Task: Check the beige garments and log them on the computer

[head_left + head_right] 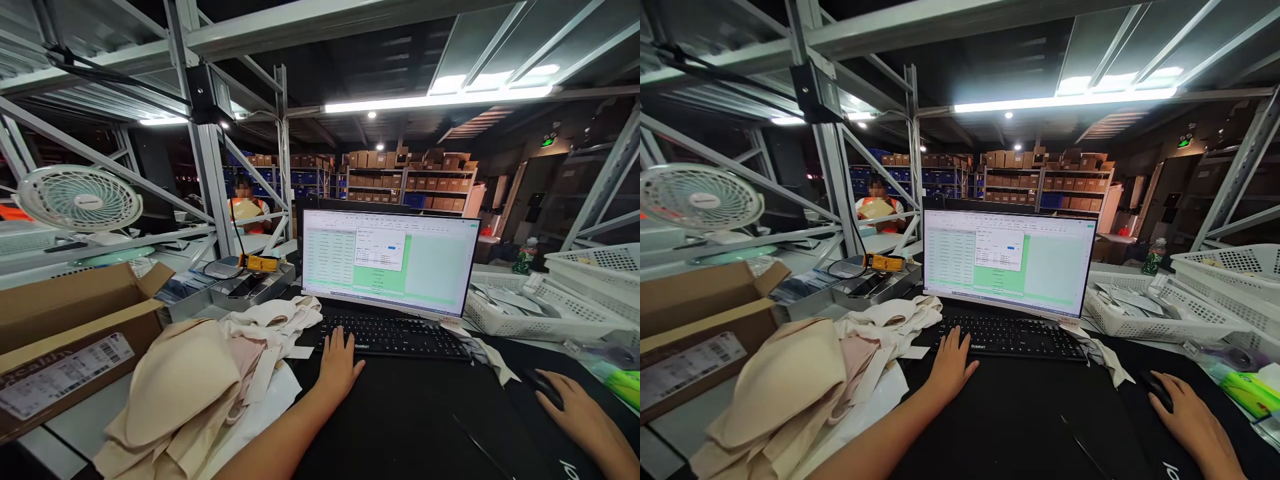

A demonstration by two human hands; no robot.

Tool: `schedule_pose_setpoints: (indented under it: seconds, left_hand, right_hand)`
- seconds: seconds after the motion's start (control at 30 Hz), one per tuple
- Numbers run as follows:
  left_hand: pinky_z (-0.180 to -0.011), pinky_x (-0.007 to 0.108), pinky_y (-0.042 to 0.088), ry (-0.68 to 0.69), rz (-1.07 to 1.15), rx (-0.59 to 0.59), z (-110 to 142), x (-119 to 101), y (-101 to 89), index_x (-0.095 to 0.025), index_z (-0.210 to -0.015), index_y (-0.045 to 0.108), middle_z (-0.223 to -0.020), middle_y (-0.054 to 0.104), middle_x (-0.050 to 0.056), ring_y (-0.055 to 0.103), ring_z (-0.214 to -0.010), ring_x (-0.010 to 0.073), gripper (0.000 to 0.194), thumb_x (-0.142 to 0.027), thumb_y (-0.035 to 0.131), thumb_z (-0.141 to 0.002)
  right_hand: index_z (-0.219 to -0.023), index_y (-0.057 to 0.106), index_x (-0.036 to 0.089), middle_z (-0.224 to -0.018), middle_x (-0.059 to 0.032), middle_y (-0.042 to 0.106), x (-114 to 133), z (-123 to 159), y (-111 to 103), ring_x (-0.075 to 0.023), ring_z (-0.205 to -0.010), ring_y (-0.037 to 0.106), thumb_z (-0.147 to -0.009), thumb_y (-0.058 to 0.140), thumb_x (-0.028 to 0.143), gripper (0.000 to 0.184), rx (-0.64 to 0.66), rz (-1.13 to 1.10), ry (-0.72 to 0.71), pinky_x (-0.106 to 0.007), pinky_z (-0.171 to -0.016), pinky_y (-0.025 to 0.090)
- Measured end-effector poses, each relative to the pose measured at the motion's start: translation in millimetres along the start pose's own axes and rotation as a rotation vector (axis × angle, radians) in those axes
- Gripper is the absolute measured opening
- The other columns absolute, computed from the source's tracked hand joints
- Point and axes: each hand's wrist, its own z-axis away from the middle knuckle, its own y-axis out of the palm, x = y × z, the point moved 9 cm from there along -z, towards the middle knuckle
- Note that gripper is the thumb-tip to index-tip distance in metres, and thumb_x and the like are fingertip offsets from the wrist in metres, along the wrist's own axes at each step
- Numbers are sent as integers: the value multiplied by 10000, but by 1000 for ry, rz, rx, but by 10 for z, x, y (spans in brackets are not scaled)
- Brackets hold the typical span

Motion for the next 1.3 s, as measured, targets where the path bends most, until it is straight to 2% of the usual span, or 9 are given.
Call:
schedule_pose_setpoints:
  seconds: [0.13,0.23,0.33,0.53,0.8,1.07,1.3]
  left_hand:
    - [-1217,554,294,-4,-4,-15,-19,26,-29,-112,-1478,490,-1602,372,224,337,-1494,358,595,-381,540,-950]
    - [-1213,552,299,-47,-21,-20,-42,91,18,-122,-1470,506,-1584,406,217,375,-1474,354,574,-395,512,-966]
    - [-1214,540,299,-59,-42,-39,-50,122,66,-132,-1465,519,-1575,426,208,387,-1467,345,562,-413,491,-978]
    - [-1171,595,337,-51,-129,-22,-49,78,106,-159,-1495,490,-1558,452,204,414,-1442,364,587,-440,489,-979]
    - [-1152,628,342,-64,-158,40,-33,54,109,-171,-1519,454,-1578,421,207,391,-1457,364,599,-458,461,-993]
    - [-1139,636,355,-74,-143,57,-18,43,53,-157,-1519,452,-1579,414,217,380,-1461,374,601,-442,468,-990]
    - [-1130,639,367,-74,-153,73,-8,37,80,-144,-1521,447,-1568,429,223,385,-1455,382,592,-403,463,-988]
  right_hand:
    - [-1105,659,319,-1310,-215,596,-100,-33,46,-334,-1270,574,-666,465,568,541,-13,51,-9,-454,-1089,426]
    - [-1199,649,268,-1301,-187,608,-196,-55,105,-350,-1230,596,-688,418,649,678,3,96,-34,-506,-1043,483]
    - [-1243,648,214,-1278,-162,619,-264,-67,142,-349,-1211,604,-708,385,693,765,-16,132,-88,-513,-1022,514]
    - [-1228,669,211,-1265,-157,630,-318,-66,159,-336,-1192,613,-750,374,683,734,-47,170,-142,-501,-1034,517]
    - [-1153,674,325,-1224,-116,635,-317,-63,119,-354,-1163,627,-712,434,672,611,-51,120,-136,-522,-1064,491]
    - [-1073,711,288,-1127,-148,671,-126,-37,9,-365,-1101,643,-690,437,639,587,-74,129,-155,-510,-1013,509]
    - [-1117,711,269,-1164,-156,669,-64,-18,-29,-359,-1085,651,-665,438,688,674,-10,136,-114,-514,-939,539]
